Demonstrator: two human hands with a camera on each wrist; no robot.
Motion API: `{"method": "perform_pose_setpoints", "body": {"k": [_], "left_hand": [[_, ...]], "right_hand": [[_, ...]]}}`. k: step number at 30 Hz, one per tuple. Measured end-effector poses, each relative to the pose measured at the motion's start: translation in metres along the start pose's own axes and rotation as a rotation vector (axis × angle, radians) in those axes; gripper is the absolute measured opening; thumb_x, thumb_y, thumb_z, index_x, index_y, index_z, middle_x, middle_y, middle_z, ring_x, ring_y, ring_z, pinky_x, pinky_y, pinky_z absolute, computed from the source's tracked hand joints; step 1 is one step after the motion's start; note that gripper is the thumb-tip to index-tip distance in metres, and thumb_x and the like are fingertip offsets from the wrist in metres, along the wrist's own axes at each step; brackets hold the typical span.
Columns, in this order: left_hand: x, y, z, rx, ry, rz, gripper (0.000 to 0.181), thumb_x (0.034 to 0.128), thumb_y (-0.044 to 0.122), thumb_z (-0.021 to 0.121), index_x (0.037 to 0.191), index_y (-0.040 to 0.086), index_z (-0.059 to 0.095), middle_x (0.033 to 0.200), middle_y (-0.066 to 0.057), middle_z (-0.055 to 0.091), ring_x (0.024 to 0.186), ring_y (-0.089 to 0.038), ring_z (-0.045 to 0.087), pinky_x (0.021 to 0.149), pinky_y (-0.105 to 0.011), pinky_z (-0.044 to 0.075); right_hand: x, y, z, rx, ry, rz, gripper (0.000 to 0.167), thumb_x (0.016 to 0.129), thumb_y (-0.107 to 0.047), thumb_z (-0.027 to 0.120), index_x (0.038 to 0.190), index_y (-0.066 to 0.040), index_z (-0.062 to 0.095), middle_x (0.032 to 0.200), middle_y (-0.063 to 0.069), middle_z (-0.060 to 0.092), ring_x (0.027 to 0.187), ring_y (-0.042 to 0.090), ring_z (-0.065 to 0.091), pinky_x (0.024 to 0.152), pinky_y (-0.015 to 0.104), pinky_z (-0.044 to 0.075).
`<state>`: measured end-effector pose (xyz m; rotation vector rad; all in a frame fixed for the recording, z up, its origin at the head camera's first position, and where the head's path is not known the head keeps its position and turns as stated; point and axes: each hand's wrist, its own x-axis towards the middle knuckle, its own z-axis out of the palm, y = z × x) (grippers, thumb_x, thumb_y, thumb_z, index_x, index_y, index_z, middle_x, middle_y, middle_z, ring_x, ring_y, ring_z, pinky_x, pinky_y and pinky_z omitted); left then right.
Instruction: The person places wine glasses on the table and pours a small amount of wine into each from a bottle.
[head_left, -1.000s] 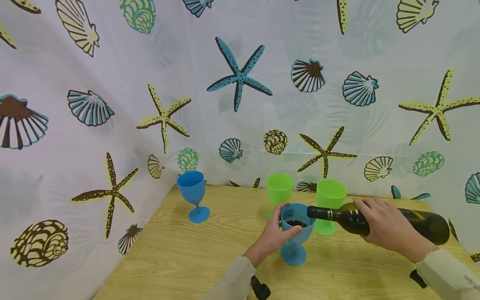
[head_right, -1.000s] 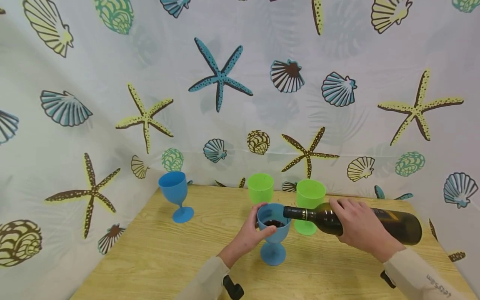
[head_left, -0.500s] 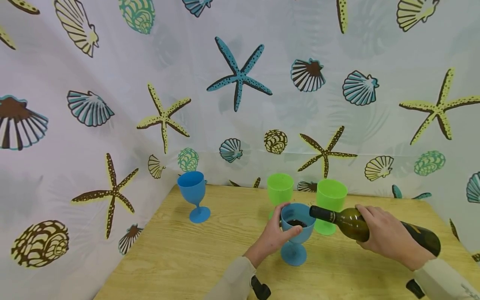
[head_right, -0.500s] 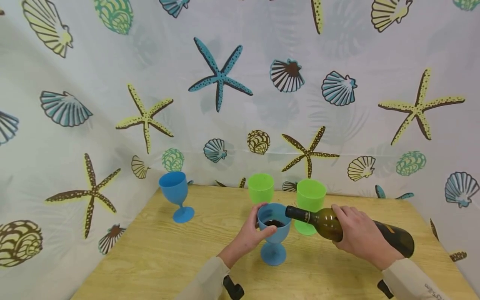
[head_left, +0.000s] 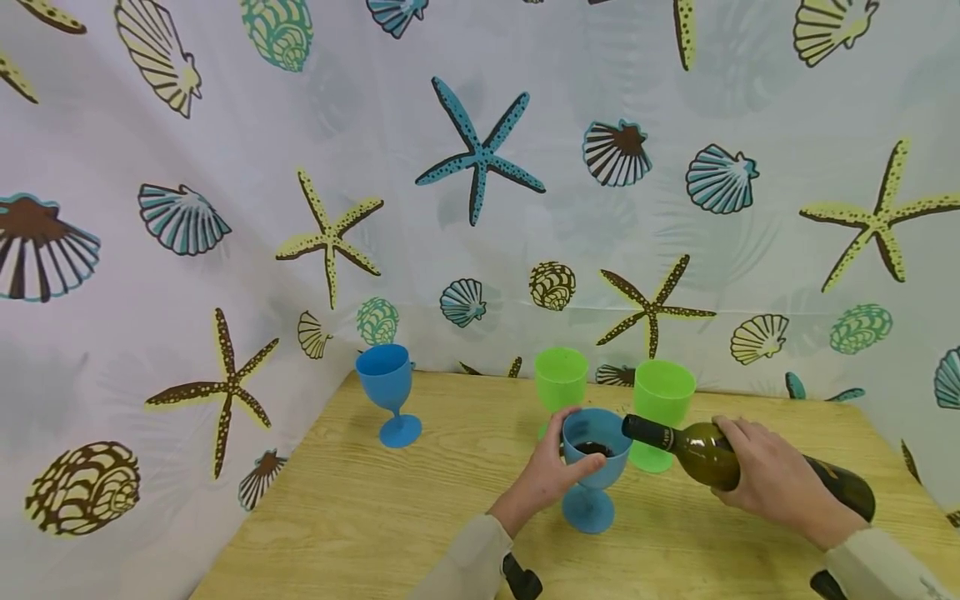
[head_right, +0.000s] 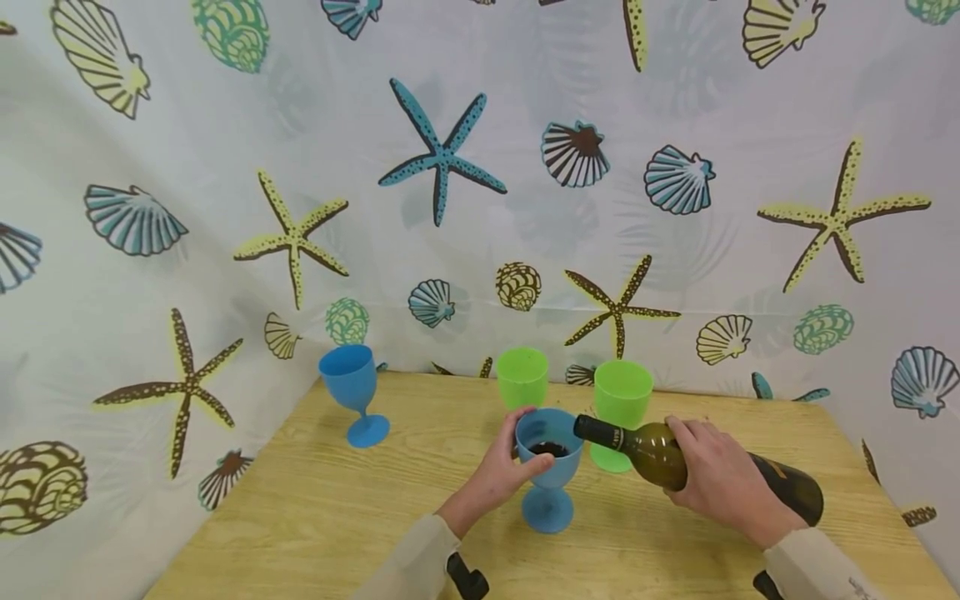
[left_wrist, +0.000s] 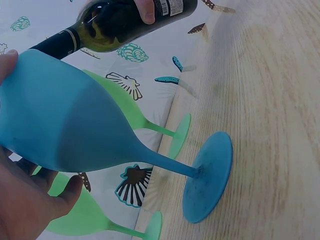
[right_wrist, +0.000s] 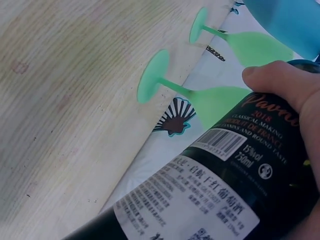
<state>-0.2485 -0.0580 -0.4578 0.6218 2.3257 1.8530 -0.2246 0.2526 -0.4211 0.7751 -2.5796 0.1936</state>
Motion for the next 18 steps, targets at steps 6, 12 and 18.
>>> {"method": "perform_pose_setpoints", "body": {"k": [6, 12, 18], "left_hand": [[0.000, 0.001, 0.000, -0.013, -0.001, -0.003, 0.076, 0.0881, 0.046, 0.064, 0.148, 0.026, 0.022, 0.147, -0.009, 0.030, 0.134, -0.029, 0.033, 0.104, -0.053, 0.035], [0.000, -0.001, 0.000, -0.008, 0.001, 0.005, 0.073, 0.0898, 0.041, 0.063, 0.148, 0.026, 0.022, 0.147, -0.010, 0.030, 0.134, -0.030, 0.033, 0.103, -0.053, 0.035], [0.000, 0.000, 0.000, -0.007, 0.001, 0.002, 0.073, 0.0898, 0.041, 0.064, 0.148, 0.026, 0.022, 0.148, -0.011, 0.029, 0.134, -0.031, 0.032, 0.103, -0.053, 0.035]], "right_hand": [[-0.004, 0.001, 0.003, 0.032, -0.018, 0.035, 0.089, 0.055, -0.027, 0.090, 0.125, 0.008, 0.046, 0.107, 0.023, 0.058, 0.089, 0.035, 0.061, 0.073, 0.050, 0.055], [-0.008, 0.005, 0.004, 0.012, 0.014, 0.020, 0.090, 0.053, -0.026, 0.090, 0.124, 0.009, 0.047, 0.106, 0.023, 0.059, 0.088, 0.036, 0.061, 0.072, 0.050, 0.055], [-0.014, 0.009, 0.005, 0.003, 0.043, 0.037, 0.092, 0.051, -0.026, 0.091, 0.124, 0.009, 0.047, 0.106, 0.025, 0.059, 0.088, 0.038, 0.061, 0.072, 0.052, 0.054]]}}
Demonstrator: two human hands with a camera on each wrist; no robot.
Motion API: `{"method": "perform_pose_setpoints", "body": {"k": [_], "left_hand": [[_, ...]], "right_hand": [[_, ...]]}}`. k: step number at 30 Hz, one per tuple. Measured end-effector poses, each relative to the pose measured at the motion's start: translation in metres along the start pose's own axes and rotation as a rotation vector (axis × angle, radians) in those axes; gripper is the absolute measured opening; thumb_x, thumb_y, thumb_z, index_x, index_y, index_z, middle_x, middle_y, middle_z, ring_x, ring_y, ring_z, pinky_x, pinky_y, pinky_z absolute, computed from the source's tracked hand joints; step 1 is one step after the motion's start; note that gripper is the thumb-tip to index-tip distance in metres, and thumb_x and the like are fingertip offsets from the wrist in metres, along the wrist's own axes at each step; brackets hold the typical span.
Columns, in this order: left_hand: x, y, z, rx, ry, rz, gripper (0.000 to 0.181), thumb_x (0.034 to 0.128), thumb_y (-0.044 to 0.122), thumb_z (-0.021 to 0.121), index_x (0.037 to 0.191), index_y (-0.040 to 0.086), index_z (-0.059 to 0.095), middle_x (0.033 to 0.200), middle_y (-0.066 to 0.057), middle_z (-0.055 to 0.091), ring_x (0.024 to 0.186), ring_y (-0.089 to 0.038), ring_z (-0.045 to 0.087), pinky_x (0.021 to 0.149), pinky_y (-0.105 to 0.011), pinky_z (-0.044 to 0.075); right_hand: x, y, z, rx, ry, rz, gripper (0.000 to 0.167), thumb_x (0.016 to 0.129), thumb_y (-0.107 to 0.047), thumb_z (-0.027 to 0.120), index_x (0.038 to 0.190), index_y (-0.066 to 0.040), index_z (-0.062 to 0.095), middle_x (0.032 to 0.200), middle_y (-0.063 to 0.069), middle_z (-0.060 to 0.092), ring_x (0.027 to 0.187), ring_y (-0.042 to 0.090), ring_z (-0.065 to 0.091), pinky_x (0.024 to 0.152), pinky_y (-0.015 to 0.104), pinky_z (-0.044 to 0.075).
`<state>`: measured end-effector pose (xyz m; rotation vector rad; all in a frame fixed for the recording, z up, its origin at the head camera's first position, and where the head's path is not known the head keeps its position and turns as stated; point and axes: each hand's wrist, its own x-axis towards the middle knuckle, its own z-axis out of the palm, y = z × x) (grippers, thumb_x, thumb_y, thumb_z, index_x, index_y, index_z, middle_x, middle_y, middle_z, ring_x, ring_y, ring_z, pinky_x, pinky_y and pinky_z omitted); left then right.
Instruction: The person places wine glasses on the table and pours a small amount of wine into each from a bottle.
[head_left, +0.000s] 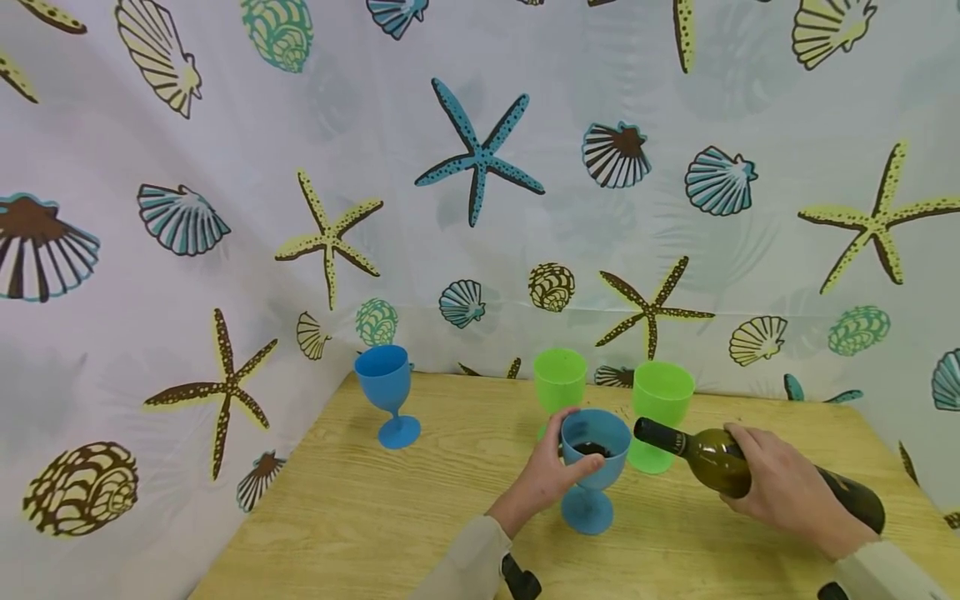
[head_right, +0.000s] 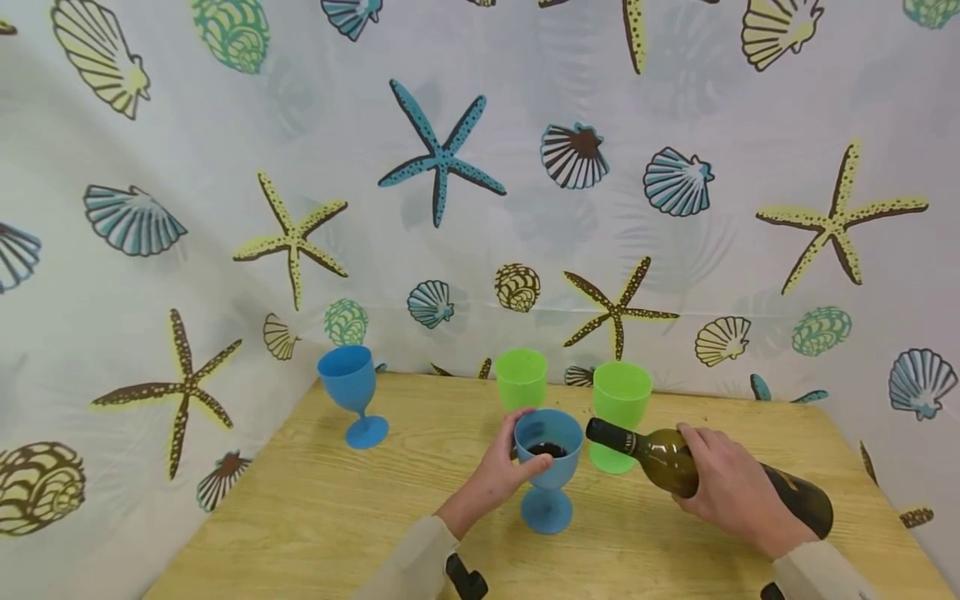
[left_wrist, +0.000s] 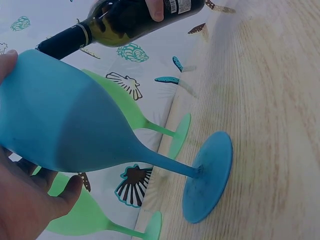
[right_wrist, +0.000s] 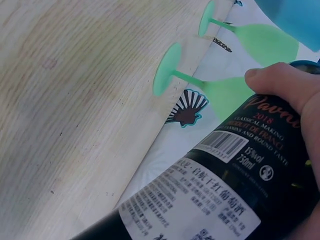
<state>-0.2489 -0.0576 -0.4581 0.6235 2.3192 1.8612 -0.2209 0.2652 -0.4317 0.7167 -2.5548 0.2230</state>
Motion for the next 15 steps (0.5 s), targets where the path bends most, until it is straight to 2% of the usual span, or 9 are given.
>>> {"method": "perform_pose_setpoints", "body": {"k": [4, 7, 12, 15], "left_hand": [[0.000, -0.001, 0.001, 0.001, -0.002, -0.002, 0.076, 0.0896, 0.041, 0.064, 0.149, 0.023, 0.021, 0.148, -0.011, 0.029, 0.134, -0.032, 0.032, 0.103, -0.053, 0.036], [0.000, -0.001, 0.001, 0.000, -0.001, 0.001, 0.075, 0.0900, 0.039, 0.064, 0.149, 0.023, 0.021, 0.147, -0.011, 0.030, 0.134, -0.032, 0.032, 0.102, -0.053, 0.036], [-0.001, -0.001, 0.001, -0.002, -0.001, 0.003, 0.077, 0.0897, 0.041, 0.064, 0.149, 0.020, 0.020, 0.148, -0.011, 0.029, 0.134, -0.031, 0.031, 0.103, -0.054, 0.034], [-0.001, -0.001, 0.000, -0.005, -0.004, 0.006, 0.078, 0.0899, 0.041, 0.063, 0.150, 0.018, 0.019, 0.148, -0.011, 0.029, 0.135, -0.031, 0.031, 0.104, -0.054, 0.034]], "right_hand": [[-0.003, 0.000, 0.001, 0.038, 0.039, 0.038, 0.094, 0.052, -0.024, 0.091, 0.126, 0.009, 0.045, 0.104, 0.025, 0.058, 0.087, 0.037, 0.060, 0.070, 0.052, 0.054], [-0.004, -0.002, -0.001, 0.098, 0.096, 0.098, 0.094, 0.052, -0.021, 0.091, 0.127, 0.009, 0.044, 0.102, 0.024, 0.058, 0.086, 0.037, 0.060, 0.068, 0.052, 0.054], [-0.002, -0.010, -0.005, 0.232, 0.210, 0.226, 0.093, 0.054, -0.014, 0.091, 0.130, 0.009, 0.042, 0.107, 0.027, 0.055, 0.090, 0.042, 0.058, 0.069, 0.056, 0.050], [-0.001, -0.014, -0.006, 0.335, 0.266, 0.307, 0.091, 0.058, -0.014, 0.090, 0.133, 0.005, 0.041, 0.113, 0.026, 0.054, 0.095, 0.043, 0.057, 0.073, 0.056, 0.048]]}}
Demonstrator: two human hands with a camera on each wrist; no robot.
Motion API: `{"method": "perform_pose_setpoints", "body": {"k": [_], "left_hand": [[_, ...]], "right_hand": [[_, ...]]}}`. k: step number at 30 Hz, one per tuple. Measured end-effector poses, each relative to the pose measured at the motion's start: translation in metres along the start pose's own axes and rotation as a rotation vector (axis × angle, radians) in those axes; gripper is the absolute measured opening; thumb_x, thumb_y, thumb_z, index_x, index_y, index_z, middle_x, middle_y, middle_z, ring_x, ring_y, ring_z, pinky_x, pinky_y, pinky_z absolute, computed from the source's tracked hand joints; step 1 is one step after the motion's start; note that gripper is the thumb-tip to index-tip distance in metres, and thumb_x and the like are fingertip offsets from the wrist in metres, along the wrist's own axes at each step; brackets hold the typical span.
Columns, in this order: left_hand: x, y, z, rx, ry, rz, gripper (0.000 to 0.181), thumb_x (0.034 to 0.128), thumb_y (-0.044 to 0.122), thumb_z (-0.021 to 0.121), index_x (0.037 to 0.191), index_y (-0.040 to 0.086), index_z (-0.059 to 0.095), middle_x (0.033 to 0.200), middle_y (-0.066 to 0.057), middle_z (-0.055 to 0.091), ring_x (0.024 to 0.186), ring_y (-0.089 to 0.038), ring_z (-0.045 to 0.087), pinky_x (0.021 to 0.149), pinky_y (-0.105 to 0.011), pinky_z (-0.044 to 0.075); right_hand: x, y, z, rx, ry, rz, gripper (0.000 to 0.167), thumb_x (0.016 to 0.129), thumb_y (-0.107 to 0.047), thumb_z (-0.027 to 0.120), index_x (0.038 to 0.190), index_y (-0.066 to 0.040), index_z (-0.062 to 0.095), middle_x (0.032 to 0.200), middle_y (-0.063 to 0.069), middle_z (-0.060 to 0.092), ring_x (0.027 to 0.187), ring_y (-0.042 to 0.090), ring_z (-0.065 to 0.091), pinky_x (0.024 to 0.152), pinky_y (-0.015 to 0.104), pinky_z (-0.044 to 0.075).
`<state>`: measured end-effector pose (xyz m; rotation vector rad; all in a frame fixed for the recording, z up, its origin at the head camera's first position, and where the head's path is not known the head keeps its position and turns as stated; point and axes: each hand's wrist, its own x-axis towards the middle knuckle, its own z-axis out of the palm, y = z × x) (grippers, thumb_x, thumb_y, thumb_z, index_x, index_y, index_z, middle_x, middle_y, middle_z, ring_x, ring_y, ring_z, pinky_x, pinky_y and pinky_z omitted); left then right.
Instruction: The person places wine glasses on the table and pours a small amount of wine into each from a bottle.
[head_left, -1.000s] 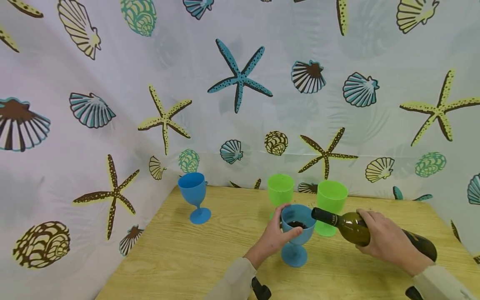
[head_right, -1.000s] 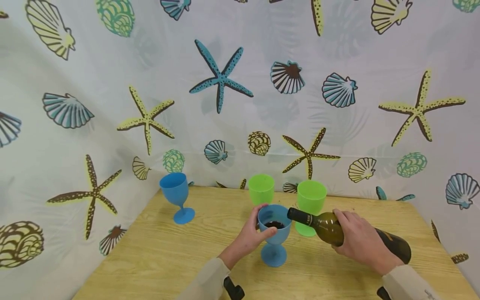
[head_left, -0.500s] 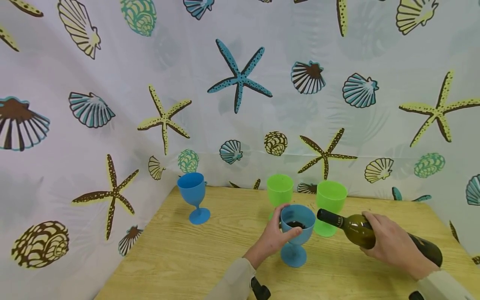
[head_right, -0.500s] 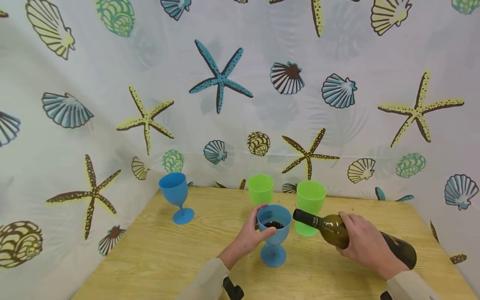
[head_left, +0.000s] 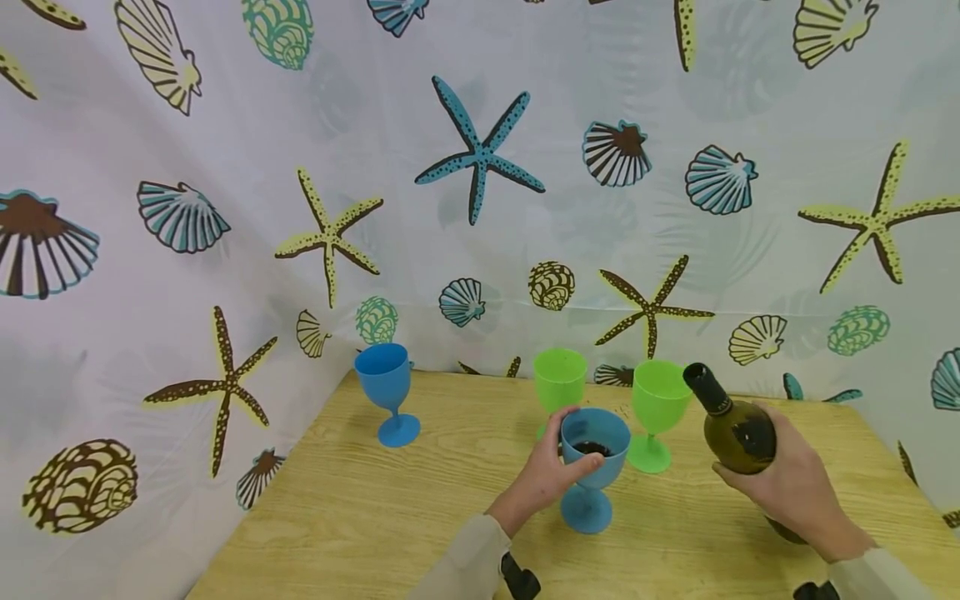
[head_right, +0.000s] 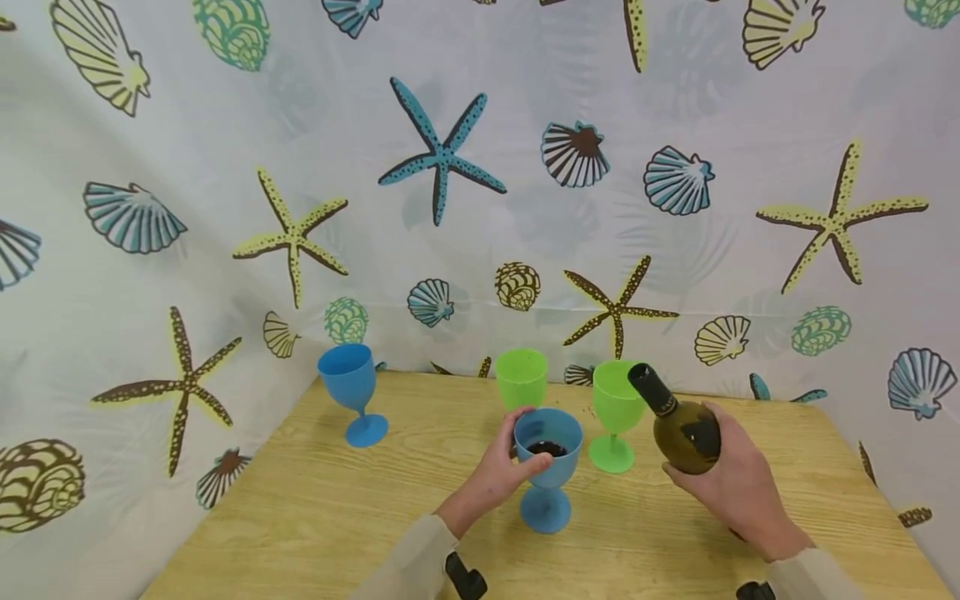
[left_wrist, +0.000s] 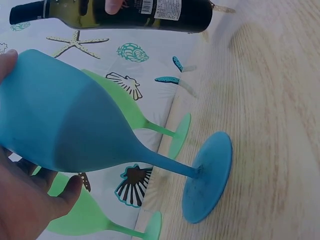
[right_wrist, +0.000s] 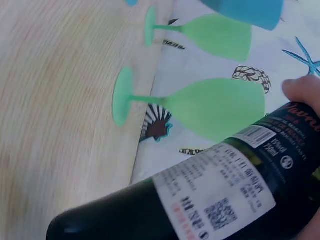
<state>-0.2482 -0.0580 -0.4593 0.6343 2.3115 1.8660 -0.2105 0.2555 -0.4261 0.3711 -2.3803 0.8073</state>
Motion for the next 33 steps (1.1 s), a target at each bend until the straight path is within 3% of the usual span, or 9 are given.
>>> {"method": "perform_pose_setpoints", "body": {"k": [10, 18, 24, 33], "left_hand": [[0.000, 0.002, -0.001, 0.032, 0.014, -0.001, 0.081, 0.0871, 0.044, 0.066, 0.149, 0.017, 0.021, 0.144, -0.010, 0.035, 0.131, -0.029, 0.036, 0.103, -0.053, 0.035], [0.001, 0.000, 0.000, 0.035, 0.025, -0.003, 0.083, 0.0854, 0.046, 0.068, 0.149, 0.019, 0.022, 0.145, -0.010, 0.034, 0.133, -0.030, 0.034, 0.104, -0.056, 0.033], [0.002, -0.003, 0.004, 0.034, 0.023, -0.019, 0.084, 0.0851, 0.045, 0.068, 0.149, 0.018, 0.022, 0.146, -0.010, 0.033, 0.133, -0.030, 0.034, 0.104, -0.055, 0.034], [-0.002, 0.009, 0.004, 0.058, 0.040, -0.033, 0.088, 0.0820, 0.040, 0.073, 0.150, 0.020, 0.020, 0.144, -0.012, 0.035, 0.127, -0.033, 0.039, 0.099, -0.054, 0.039]], "right_hand": [[-0.002, -0.005, 0.009, 0.164, 0.114, 0.261, 0.088, 0.067, -0.016, 0.086, 0.139, -0.004, 0.035, 0.116, 0.026, 0.054, 0.097, 0.042, 0.056, 0.077, 0.059, 0.046], [-0.003, -0.001, 0.018, 0.269, 0.170, 0.432, 0.091, 0.069, -0.015, 0.085, 0.143, -0.010, 0.032, 0.125, 0.018, 0.051, 0.099, 0.017, 0.049, 0.088, 0.054, 0.043], [-0.006, 0.007, 0.023, 0.317, 0.206, 0.543, 0.090, 0.073, -0.019, 0.083, 0.144, -0.010, 0.029, 0.129, 0.019, 0.049, 0.107, 0.032, 0.049, 0.092, 0.055, 0.041], [-0.002, 0.012, 0.023, 0.352, 0.244, 0.619, 0.091, 0.074, -0.022, 0.082, 0.145, -0.011, 0.027, 0.132, 0.016, 0.046, 0.113, 0.031, 0.047, 0.095, 0.051, 0.040]]}}
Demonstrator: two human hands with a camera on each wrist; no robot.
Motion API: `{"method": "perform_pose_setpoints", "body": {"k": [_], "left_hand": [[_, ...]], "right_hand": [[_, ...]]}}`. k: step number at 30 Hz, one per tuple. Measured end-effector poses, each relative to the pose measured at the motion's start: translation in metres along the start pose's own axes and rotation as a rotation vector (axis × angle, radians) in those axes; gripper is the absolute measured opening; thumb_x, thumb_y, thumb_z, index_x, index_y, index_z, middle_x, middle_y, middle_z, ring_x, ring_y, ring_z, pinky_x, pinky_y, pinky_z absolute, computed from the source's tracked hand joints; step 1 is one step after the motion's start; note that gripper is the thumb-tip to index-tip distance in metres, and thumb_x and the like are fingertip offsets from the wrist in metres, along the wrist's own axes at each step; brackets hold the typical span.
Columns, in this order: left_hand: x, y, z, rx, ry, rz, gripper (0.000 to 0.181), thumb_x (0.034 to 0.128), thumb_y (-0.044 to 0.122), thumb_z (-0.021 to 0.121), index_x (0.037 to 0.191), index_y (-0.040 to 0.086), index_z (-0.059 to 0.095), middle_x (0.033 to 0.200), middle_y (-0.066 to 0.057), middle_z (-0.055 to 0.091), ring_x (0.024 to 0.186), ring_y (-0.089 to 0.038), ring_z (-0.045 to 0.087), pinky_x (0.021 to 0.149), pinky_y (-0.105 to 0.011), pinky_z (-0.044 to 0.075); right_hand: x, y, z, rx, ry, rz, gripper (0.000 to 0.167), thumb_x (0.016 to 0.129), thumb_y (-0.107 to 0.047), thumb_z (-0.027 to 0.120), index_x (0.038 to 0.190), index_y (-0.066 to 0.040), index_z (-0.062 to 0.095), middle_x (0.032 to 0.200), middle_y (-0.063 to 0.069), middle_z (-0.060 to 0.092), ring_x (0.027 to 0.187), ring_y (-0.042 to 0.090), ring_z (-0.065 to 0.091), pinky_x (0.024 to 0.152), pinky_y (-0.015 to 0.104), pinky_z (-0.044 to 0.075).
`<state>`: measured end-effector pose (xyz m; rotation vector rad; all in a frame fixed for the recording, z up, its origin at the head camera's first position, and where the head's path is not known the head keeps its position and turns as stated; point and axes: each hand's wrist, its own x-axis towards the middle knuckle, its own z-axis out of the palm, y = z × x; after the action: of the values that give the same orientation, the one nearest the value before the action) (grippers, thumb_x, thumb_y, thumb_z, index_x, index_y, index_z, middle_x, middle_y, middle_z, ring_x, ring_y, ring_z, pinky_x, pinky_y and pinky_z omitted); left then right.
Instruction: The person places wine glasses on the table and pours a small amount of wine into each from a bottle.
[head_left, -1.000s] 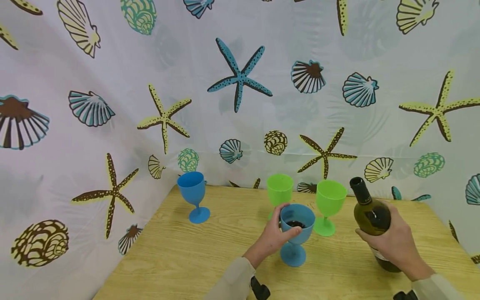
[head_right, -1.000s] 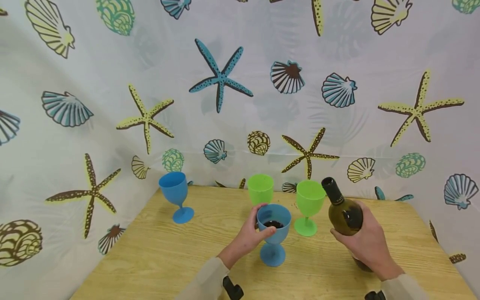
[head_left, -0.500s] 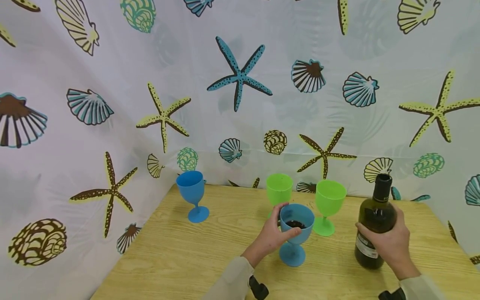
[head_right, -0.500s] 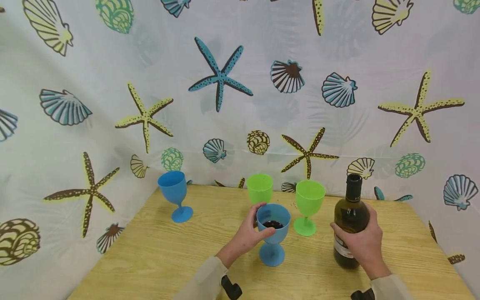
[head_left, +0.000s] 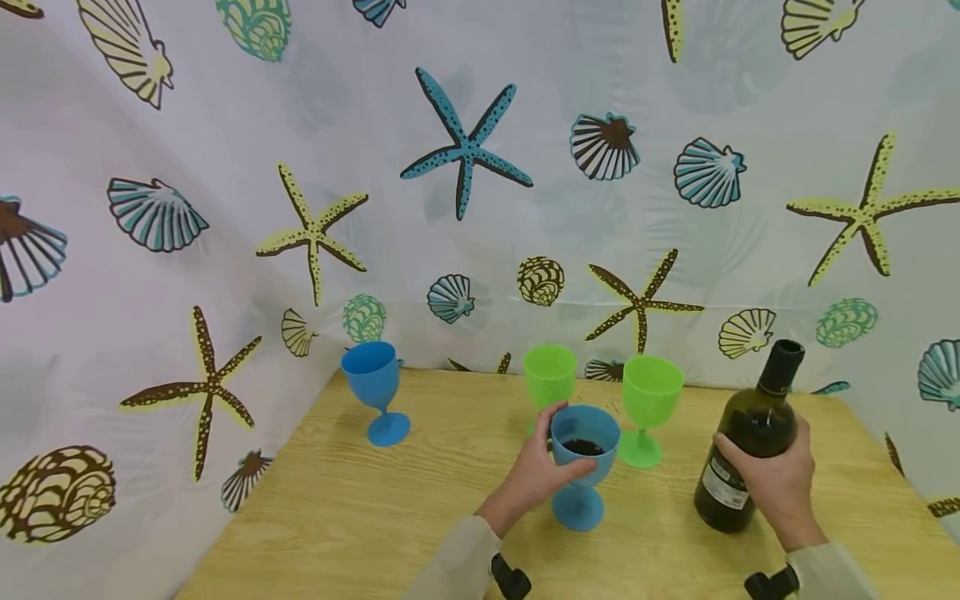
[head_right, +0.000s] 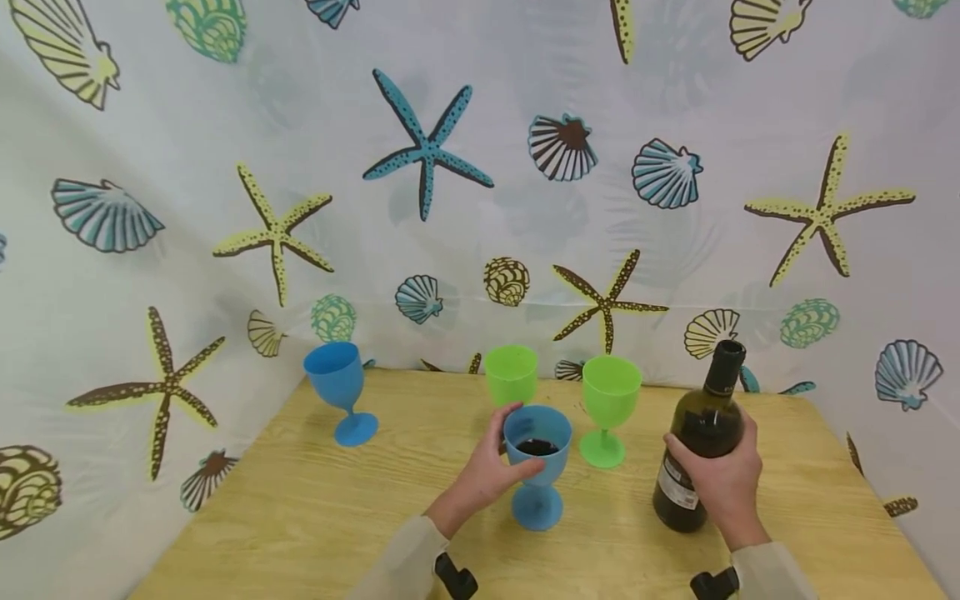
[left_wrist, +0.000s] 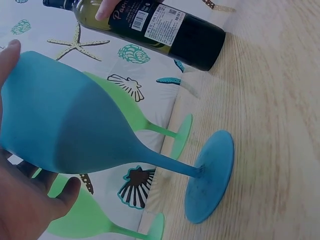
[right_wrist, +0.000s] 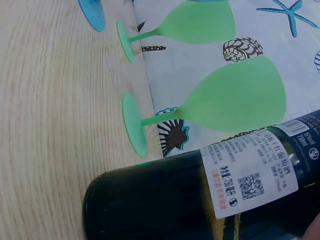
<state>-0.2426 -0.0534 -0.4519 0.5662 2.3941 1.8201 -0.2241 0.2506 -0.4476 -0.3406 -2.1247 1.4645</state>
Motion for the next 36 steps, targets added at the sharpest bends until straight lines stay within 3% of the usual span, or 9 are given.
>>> {"method": "perform_pose_setpoints", "body": {"k": [2, 7, 14, 21, 26, 36], "left_hand": [[0.004, -0.008, 0.002, 0.016, 0.016, 0.004, 0.090, 0.0801, 0.038, 0.075, 0.149, 0.025, 0.020, 0.144, -0.010, 0.034, 0.127, -0.032, 0.040, 0.098, -0.053, 0.040], [0.003, -0.010, 0.004, 0.019, 0.019, -0.006, 0.093, 0.0787, 0.036, 0.077, 0.150, 0.027, 0.018, 0.145, -0.009, 0.033, 0.128, -0.032, 0.038, 0.098, -0.054, 0.039], [0.002, -0.007, 0.004, -0.003, 0.041, -0.006, 0.090, 0.0790, 0.032, 0.078, 0.149, 0.020, 0.022, 0.142, -0.011, 0.036, 0.125, -0.033, 0.040, 0.095, -0.054, 0.041], [0.004, -0.012, -0.005, -0.037, 0.061, 0.019, 0.085, 0.0803, 0.030, 0.077, 0.147, 0.016, 0.026, 0.137, -0.011, 0.041, 0.123, -0.033, 0.042, 0.096, -0.054, 0.041], [0.003, -0.014, -0.018, -0.041, 0.096, 0.037, 0.085, 0.0808, 0.030, 0.077, 0.147, 0.015, 0.025, 0.138, -0.012, 0.039, 0.126, -0.034, 0.040, 0.098, -0.056, 0.039], [0.005, -0.018, -0.065, -0.082, 0.182, 0.035, 0.088, 0.0808, 0.023, 0.078, 0.148, 0.012, 0.022, 0.143, -0.016, 0.034, 0.130, -0.036, 0.034, 0.099, -0.055, 0.038]], "right_hand": [[0.002, 0.000, 0.000, 0.003, -0.004, 0.004, 0.091, 0.074, -0.022, 0.082, 0.146, -0.011, 0.026, 0.134, 0.016, 0.045, 0.115, 0.033, 0.046, 0.095, 0.052, 0.039], [0.003, 0.002, 0.000, 0.010, -0.007, -0.002, 0.092, 0.074, -0.020, 0.082, 0.146, -0.011, 0.025, 0.134, 0.017, 0.045, 0.116, 0.034, 0.046, 0.096, 0.053, 0.039], [0.003, 0.003, 0.001, 0.012, -0.015, -0.005, 0.093, 0.074, -0.019, 0.082, 0.147, -0.012, 0.024, 0.135, 0.018, 0.044, 0.117, 0.036, 0.045, 0.097, 0.055, 0.039], [0.003, 0.002, -0.001, 0.006, -0.009, 0.004, 0.091, 0.075, -0.018, 0.081, 0.146, -0.013, 0.025, 0.134, 0.012, 0.045, 0.113, 0.028, 0.048, 0.093, 0.046, 0.041], [0.003, 0.002, 0.000, 0.012, 0.000, 0.008, 0.091, 0.074, -0.018, 0.082, 0.146, -0.015, 0.026, 0.133, 0.011, 0.046, 0.112, 0.026, 0.048, 0.092, 0.044, 0.041], [0.003, 0.004, 0.001, 0.013, -0.004, 0.026, 0.093, 0.074, -0.019, 0.082, 0.146, -0.015, 0.025, 0.134, 0.013, 0.045, 0.114, 0.029, 0.048, 0.093, 0.046, 0.041]]}}
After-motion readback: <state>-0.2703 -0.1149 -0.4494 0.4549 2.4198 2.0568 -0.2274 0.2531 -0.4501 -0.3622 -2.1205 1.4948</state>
